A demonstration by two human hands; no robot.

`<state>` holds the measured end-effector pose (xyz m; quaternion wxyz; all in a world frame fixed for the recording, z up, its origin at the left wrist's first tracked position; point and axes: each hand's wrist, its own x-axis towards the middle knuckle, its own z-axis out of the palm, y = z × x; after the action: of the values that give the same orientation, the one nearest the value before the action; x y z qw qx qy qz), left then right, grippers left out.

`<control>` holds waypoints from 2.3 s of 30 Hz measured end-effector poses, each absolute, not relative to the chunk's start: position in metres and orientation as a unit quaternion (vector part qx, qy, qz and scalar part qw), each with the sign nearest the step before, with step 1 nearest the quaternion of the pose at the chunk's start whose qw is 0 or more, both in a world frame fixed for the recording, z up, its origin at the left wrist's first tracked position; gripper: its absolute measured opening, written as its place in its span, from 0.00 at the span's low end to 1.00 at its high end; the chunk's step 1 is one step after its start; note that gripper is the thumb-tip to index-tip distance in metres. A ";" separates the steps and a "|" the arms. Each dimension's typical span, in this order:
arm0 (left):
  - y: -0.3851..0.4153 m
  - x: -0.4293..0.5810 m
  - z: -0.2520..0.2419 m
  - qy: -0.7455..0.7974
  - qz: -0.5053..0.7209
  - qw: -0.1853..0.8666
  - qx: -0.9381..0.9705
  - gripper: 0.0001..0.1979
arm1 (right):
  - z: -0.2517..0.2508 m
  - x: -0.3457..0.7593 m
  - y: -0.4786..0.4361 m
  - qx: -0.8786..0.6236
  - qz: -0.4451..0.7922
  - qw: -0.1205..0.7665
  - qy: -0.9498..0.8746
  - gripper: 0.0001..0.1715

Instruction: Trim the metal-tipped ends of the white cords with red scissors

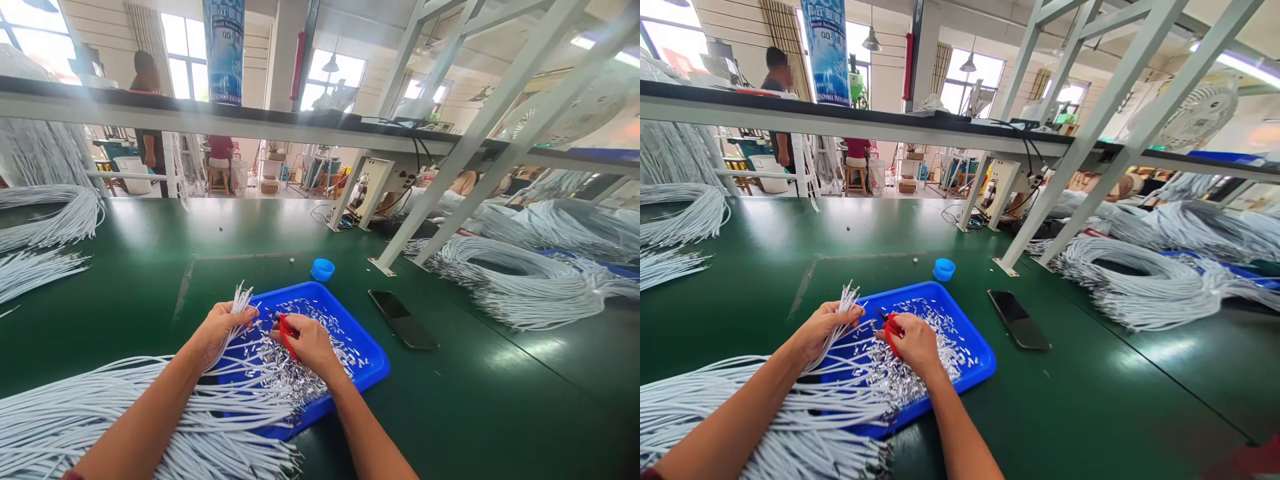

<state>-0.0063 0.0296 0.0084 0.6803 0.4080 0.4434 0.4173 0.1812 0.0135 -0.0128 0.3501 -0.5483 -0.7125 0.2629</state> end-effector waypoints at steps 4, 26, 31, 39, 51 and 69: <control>0.026 -0.005 0.009 0.422 0.388 0.683 0.453 0.11 | -0.010 0.172 0.013 -0.484 0.485 0.460 -0.565 0.19; 0.029 -0.006 0.009 0.434 0.360 0.708 0.425 0.17 | -0.012 0.183 0.014 -0.507 0.411 0.508 -0.562 0.20; 0.030 -0.008 0.009 0.453 0.403 0.702 0.372 0.21 | -0.006 0.177 0.009 -0.554 0.256 0.373 -0.699 0.17; 0.028 -0.007 0.011 0.452 0.446 0.661 0.400 0.14 | -0.006 0.179 0.007 -0.595 0.206 0.272 -0.727 0.23; 0.026 -0.003 0.010 0.509 0.428 0.551 0.505 0.15 | -0.011 0.180 0.008 -0.551 0.262 0.317 -0.726 0.27; 0.027 -0.007 0.011 0.445 0.396 0.683 0.423 0.12 | -0.009 0.184 0.014 -0.512 0.366 0.438 -0.642 0.15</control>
<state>-0.0068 0.0274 0.0111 0.6827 0.4232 0.4455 0.3955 0.1844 0.0143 -0.0093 0.4384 -0.5123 -0.6416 0.3656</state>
